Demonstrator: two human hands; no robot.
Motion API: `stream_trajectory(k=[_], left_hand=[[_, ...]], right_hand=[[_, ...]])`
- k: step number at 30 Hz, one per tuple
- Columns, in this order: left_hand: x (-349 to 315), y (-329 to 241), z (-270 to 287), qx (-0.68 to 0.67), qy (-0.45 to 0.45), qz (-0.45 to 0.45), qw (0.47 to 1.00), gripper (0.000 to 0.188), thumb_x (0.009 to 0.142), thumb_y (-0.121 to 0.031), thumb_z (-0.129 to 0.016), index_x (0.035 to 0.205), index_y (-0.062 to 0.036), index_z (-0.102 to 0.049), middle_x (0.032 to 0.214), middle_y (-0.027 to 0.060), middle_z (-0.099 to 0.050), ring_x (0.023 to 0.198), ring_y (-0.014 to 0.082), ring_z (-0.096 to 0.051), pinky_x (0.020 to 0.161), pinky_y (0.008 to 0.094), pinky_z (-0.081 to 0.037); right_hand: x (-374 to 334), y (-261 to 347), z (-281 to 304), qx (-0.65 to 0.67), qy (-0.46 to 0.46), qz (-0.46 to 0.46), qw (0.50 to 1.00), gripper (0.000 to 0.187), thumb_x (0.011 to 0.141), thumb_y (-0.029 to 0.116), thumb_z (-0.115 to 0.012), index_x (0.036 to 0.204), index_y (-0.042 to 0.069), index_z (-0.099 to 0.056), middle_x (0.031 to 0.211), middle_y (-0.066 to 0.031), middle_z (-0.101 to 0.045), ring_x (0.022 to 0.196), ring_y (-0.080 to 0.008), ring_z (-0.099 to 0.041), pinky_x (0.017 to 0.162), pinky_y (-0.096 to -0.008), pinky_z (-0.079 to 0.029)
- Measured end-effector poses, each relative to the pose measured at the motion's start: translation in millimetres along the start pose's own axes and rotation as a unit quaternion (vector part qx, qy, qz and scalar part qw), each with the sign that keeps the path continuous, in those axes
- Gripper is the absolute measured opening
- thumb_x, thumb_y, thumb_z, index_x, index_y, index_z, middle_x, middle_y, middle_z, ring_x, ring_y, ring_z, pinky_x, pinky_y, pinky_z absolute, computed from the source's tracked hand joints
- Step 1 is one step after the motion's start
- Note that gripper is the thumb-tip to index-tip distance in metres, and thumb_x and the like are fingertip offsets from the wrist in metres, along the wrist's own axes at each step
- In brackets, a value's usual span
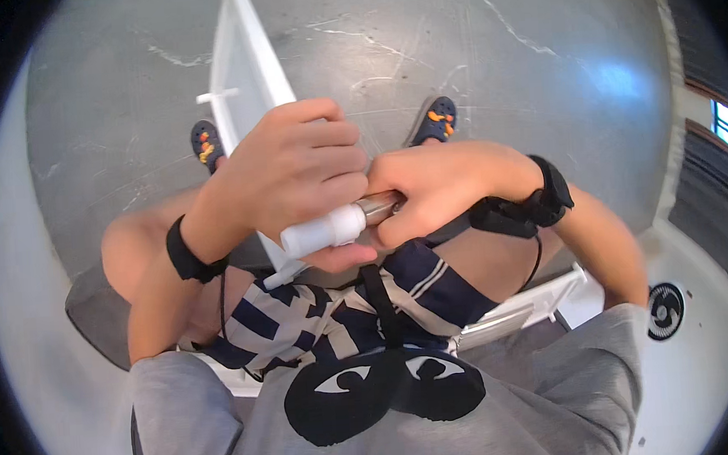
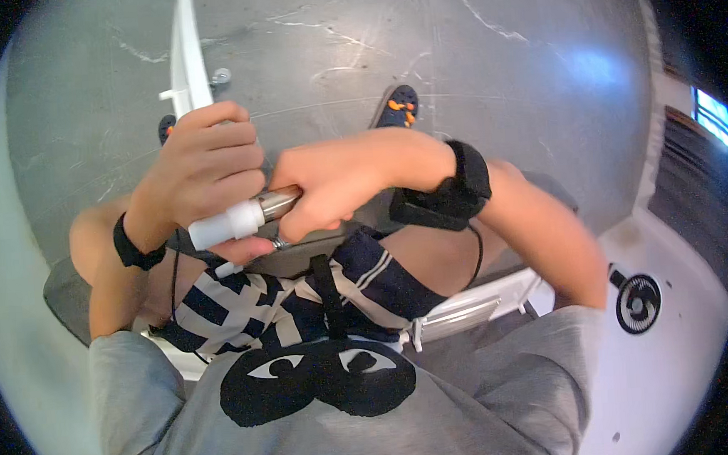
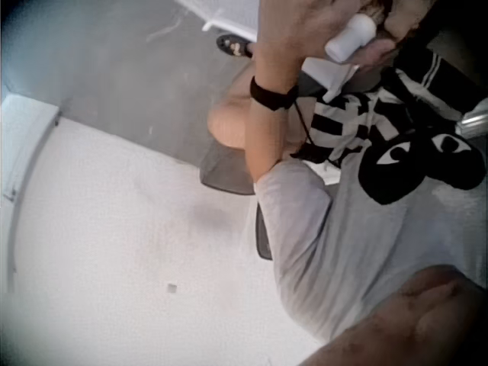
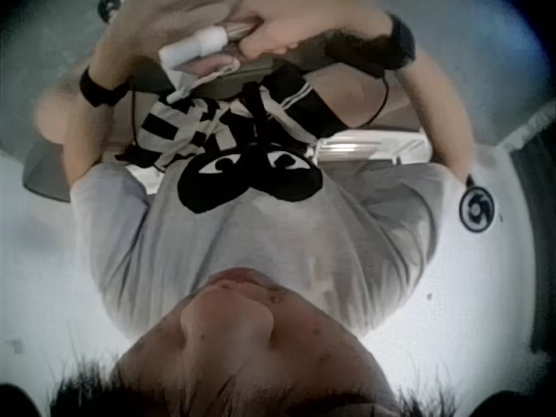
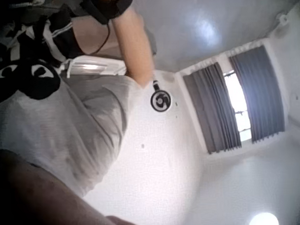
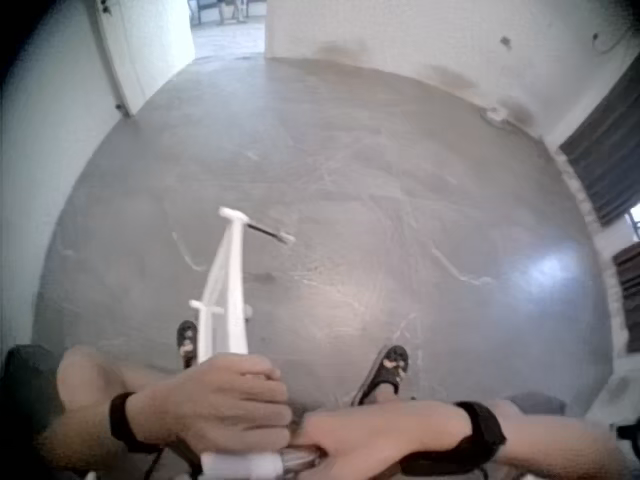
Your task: Assembling a white plastic three-tier rolling trolley cart.
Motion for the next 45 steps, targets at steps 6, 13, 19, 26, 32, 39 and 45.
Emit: stream_trajectory(k=[6,13,19,26,32,39,45], left_hand=[[-14.2,-23.7,-7.0,0.001,0.008,-0.069,0.998,0.025,0.045,-0.028,-0.052,0.058,-0.0083,-0.046,0.06,0.0022,-0.038,0.053,0.0202,-0.042,0.047,0.0327,-0.03],[-23.0,-42.2,2.9,0.027,-0.072,-0.081,0.994,0.038,0.06,-0.032,-0.072,0.057,-0.0088,-0.043,0.056,0.0028,-0.035,0.048,0.0216,-0.042,0.044,0.0338,-0.031],[-27.0,-54.8,17.8,0.069,-0.217,-0.02,0.973,0.034,0.062,-0.031,-0.075,0.061,-0.0057,-0.053,0.057,0.0061,-0.047,0.045,0.0237,-0.047,0.041,0.0348,-0.035],[-56.1,-44.4,-1.8,0.071,-0.157,0.004,0.985,0.032,0.063,-0.035,-0.072,0.053,-0.0115,-0.052,0.049,0.002,-0.047,0.043,0.023,-0.05,0.039,0.0331,-0.037],[-61.5,-48.2,3.5,0.015,-0.174,-0.082,0.981,0.032,0.064,-0.034,-0.07,0.052,-0.0121,-0.051,0.05,0.0022,-0.048,0.045,0.0222,-0.05,0.039,0.0326,-0.037],[-54.3,-45.1,8.2,0.042,-0.18,-0.059,0.981,0.031,0.064,-0.033,-0.072,0.055,-0.0119,-0.052,0.053,0.002,-0.05,0.047,0.0213,-0.052,0.041,0.0326,-0.039],[-49.9,-29.9,17.9,0.081,-0.179,-0.085,0.977,0.03,0.056,-0.028,-0.069,0.055,-0.0084,-0.046,0.055,0.0041,-0.041,0.048,0.0224,-0.045,0.041,0.0339,-0.033]], right_hand=[[20.8,37.9,-20.5,-0.088,0.258,-0.249,0.929,0.027,0.078,0.038,-0.065,0.089,0.015,-0.071,0.074,-0.0008,-0.067,0.069,-0.0152,-0.062,0.06,-0.0278,-0.041],[-3.8,49.0,-59.9,-0.291,-0.131,-0.044,0.947,0.02,0.074,0.028,-0.069,0.087,0.012,-0.069,0.078,-0.0094,-0.069,0.067,-0.0281,-0.064,0.059,-0.0398,-0.047],[2.7,46.7,-61.0,-0.563,-0.572,0.222,0.554,0.029,0.075,0.014,-0.065,0.06,0.011,-0.041,0.052,-0.0024,-0.042,0.046,-0.0235,-0.05,0.044,-0.0346,-0.04],[5.7,57.6,-64.5,-0.429,-0.264,0.095,0.859,0.024,0.07,0.025,-0.071,0.065,0.008,-0.055,0.062,-0.0128,-0.06,0.057,-0.0278,-0.061,0.05,-0.0369,-0.044],[27.8,76.3,-59.0,-0.138,0.09,-0.205,0.965,0.029,0.077,0.028,-0.065,0.071,0.0,-0.062,0.057,-0.0097,-0.059,0.051,-0.0249,-0.057,0.053,-0.0387,-0.044],[13.6,47.8,-73.7,-0.532,-0.325,-0.007,0.782,0.018,0.069,0.019,-0.068,0.066,0.006,-0.057,0.059,-0.0076,-0.056,0.056,-0.0278,-0.057,0.052,-0.0385,-0.044],[30.7,43.8,-73.2,-0.523,-0.557,0.169,0.623,0.017,0.066,0.015,-0.068,0.064,0.01,-0.052,0.056,-0.0067,-0.05,0.051,-0.0288,-0.052,0.048,-0.0388,-0.039]])
Point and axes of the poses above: each hand's wrist, its own x-axis towards the middle knuckle, its own z-axis out of the back of the hand, y = z × x, the point moved 1 cm from there along x, towards the middle knuckle
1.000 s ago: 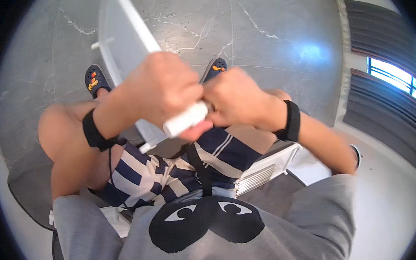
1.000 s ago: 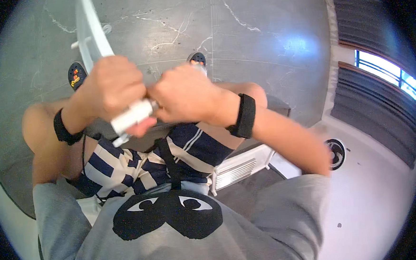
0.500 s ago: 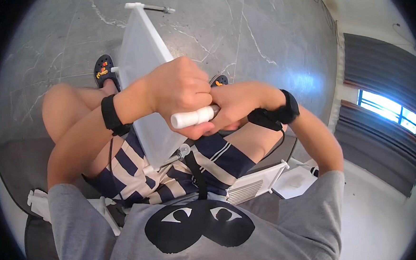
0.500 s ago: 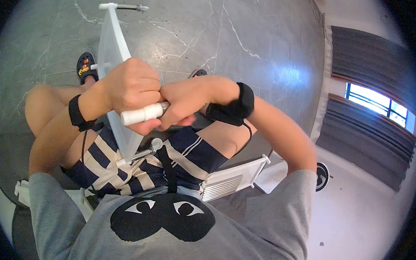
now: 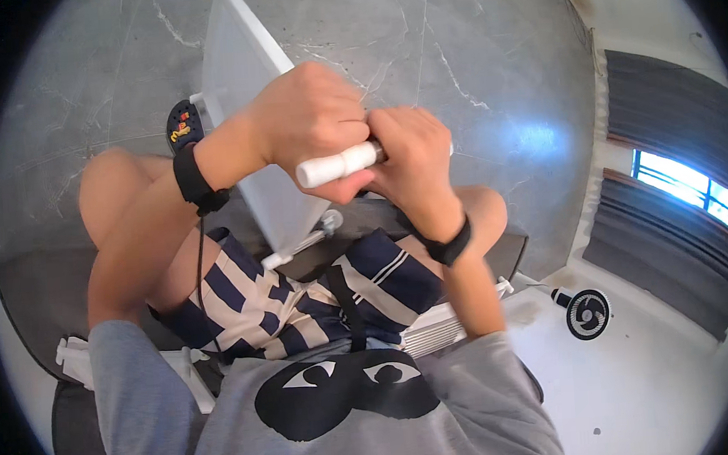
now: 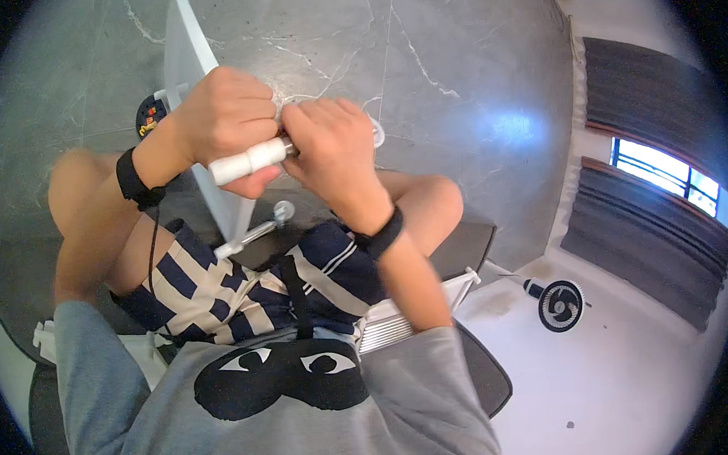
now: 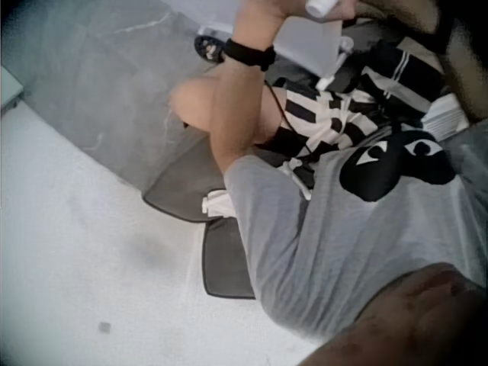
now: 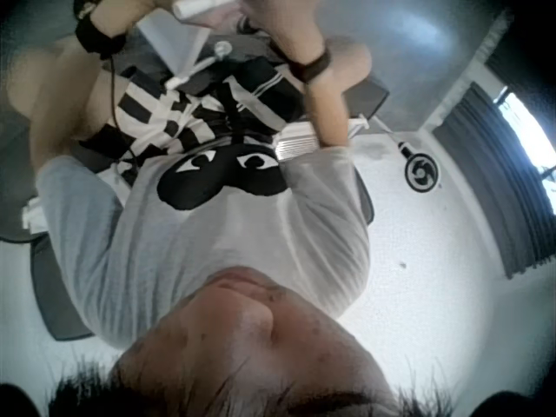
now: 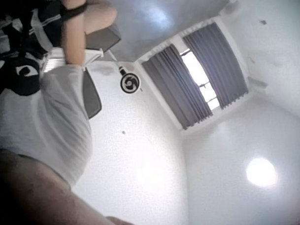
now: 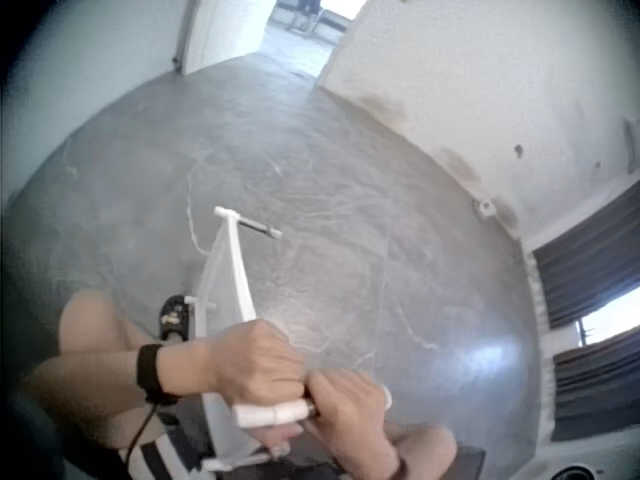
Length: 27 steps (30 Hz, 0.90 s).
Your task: Assembling a white plastic three-tier rolling trolley cart.
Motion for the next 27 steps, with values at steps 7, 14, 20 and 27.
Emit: stream_trajectory(k=[7,14,20,27], left_hand=[[-4.3,-14.0,-7.5,-0.008,0.046,-0.039,0.998,0.027,0.054,-0.023,-0.067,0.056,-0.0076,-0.046,0.056,0.0041,-0.039,0.047,0.0223,-0.044,0.041,0.0338,-0.032],[-8.5,-12.8,4.3,-0.047,0.053,-0.022,0.997,0.028,0.058,-0.027,-0.068,0.057,-0.0083,-0.048,0.054,0.0039,-0.041,0.045,0.0231,-0.044,0.04,0.0345,-0.034],[-15.2,-13.2,10.0,-0.047,0.048,0.005,0.998,0.027,0.057,-0.025,-0.07,0.056,-0.0087,-0.049,0.051,0.0043,-0.041,0.044,0.0236,-0.045,0.039,0.0343,-0.034],[-44.0,19.0,6.0,-0.056,0.026,0.069,0.996,0.023,0.063,-0.017,-0.063,0.056,-0.0056,-0.045,0.053,0.0086,-0.039,0.045,0.0278,-0.038,0.042,0.0384,-0.028]], right_hand=[[39.8,-15.5,19.1,0.347,0.683,-0.194,0.612,0.022,0.074,0.028,-0.07,0.068,0.007,-0.064,0.058,-0.0026,-0.06,0.051,-0.0142,-0.056,0.05,-0.0271,-0.042],[16.1,-11.6,8.7,0.224,0.487,-0.026,0.844,0.032,0.076,0.036,-0.068,0.07,0.006,-0.062,0.051,-0.0035,-0.055,0.044,-0.0198,-0.054,0.045,-0.0327,-0.043],[-25.8,-24.3,12.4,-0.007,-0.065,0.06,0.996,0.005,0.069,0.012,-0.064,0.073,0.014,-0.061,0.071,-0.0038,-0.062,0.064,-0.0237,-0.06,0.054,-0.0338,-0.043],[-121.0,-67.5,90.1,0.137,-0.387,-0.378,0.83,0.014,0.089,-0.002,-0.051,0.103,0.002,-0.05,0.083,-0.0032,-0.054,0.076,-0.0128,-0.055,0.067,-0.0261,-0.045]])
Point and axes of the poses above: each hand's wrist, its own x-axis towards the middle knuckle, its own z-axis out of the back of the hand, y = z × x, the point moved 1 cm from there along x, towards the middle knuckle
